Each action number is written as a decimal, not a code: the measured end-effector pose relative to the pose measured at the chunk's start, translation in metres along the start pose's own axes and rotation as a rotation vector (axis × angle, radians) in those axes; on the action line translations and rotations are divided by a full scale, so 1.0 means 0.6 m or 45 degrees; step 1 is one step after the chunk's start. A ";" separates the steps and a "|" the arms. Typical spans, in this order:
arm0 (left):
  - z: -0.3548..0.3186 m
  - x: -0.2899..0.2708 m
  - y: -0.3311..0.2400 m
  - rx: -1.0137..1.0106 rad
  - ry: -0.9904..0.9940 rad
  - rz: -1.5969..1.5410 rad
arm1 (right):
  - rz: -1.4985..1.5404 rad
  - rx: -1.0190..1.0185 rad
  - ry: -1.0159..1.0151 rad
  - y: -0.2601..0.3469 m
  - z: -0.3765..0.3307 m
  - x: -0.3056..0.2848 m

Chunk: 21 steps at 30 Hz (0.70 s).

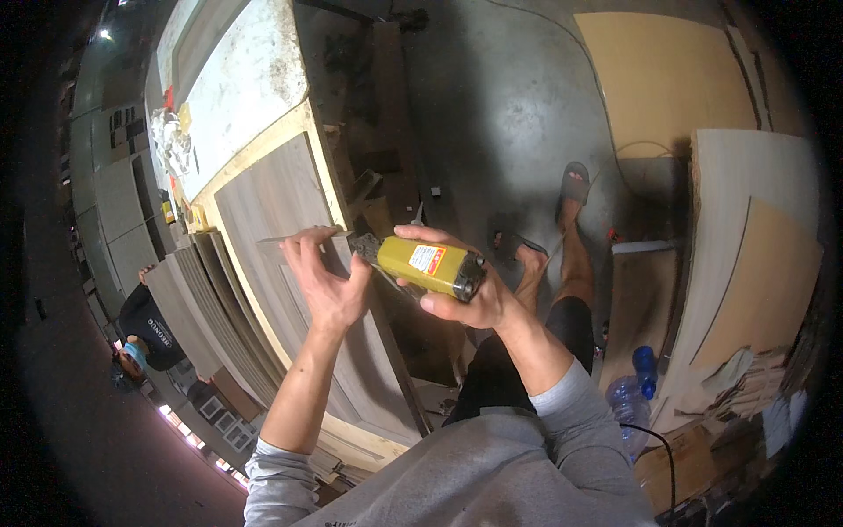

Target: Assembling wooden panels and attaching decorative strips using a pneumatic nail gun and hammer.

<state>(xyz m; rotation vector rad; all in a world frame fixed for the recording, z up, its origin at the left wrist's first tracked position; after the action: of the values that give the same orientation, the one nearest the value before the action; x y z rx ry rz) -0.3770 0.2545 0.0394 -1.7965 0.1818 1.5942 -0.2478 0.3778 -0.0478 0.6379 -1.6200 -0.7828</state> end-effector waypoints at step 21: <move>-0.229 0.032 -0.089 0.128 0.354 -0.383 | -0.251 0.536 0.263 0.067 0.002 -0.082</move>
<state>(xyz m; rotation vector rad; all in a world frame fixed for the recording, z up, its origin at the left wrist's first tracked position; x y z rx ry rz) -0.2324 0.2199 0.0412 -1.8617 0.1109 1.1064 -0.2399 0.4408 -0.0472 1.1548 -1.5547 -0.4947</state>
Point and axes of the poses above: each hand's wrist, its own z-axis towards the middle knuckle, its own x-axis out of the palm, y = z × x, the point moved 9 cm from there along z, towards the middle knuckle, and after that the axes turned 9 degrees about -z, right-handed, at the moved point
